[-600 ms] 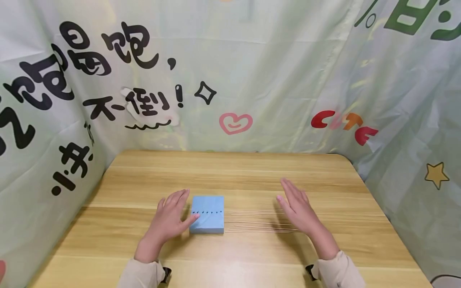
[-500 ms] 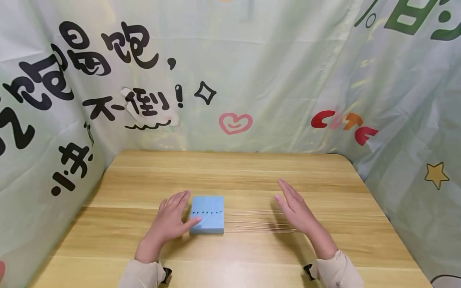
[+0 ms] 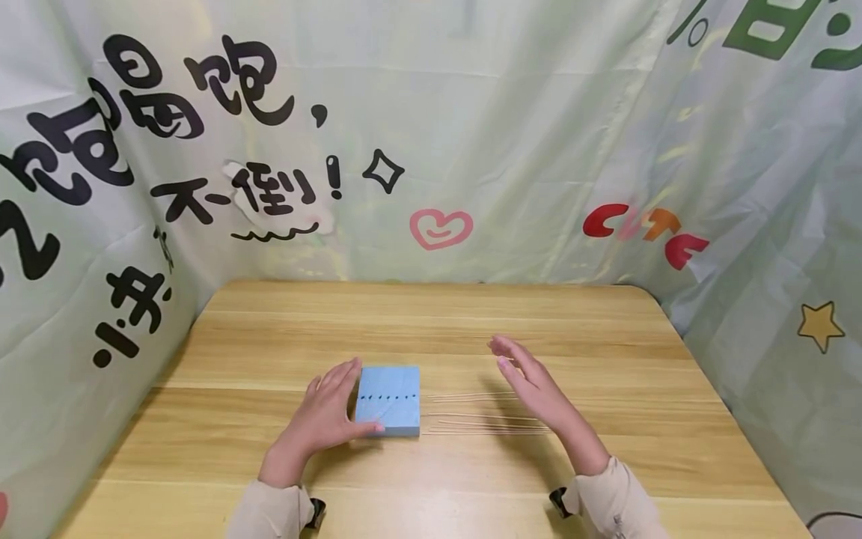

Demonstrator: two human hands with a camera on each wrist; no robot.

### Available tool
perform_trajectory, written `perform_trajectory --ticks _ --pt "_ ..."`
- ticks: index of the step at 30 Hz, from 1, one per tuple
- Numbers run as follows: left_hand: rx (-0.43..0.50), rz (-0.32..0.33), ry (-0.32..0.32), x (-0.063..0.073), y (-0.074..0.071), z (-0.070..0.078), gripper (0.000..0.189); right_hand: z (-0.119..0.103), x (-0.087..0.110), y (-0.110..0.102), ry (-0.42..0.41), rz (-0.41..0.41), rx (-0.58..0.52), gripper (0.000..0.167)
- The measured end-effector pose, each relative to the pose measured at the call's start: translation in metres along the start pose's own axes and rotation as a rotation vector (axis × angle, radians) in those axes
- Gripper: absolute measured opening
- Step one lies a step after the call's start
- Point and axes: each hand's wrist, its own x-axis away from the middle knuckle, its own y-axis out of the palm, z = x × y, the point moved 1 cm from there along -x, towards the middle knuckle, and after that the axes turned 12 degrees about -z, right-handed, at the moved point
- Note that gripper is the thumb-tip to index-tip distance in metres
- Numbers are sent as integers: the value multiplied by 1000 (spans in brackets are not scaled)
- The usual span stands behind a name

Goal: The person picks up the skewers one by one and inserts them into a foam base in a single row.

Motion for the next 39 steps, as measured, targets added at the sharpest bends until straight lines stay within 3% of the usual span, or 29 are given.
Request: perform_trajectory --ticks 18,34,39 --pt "27 -41 4 -5 7 -3 118 18 -21 15 98 -94 -130 29" --pt "21 -38 4 -5 9 -7 118 43 -29 25 236 -187 -71 13" --pt "28 -26 15 -8 7 -6 118 48 -31 24 287 -174 6 7"
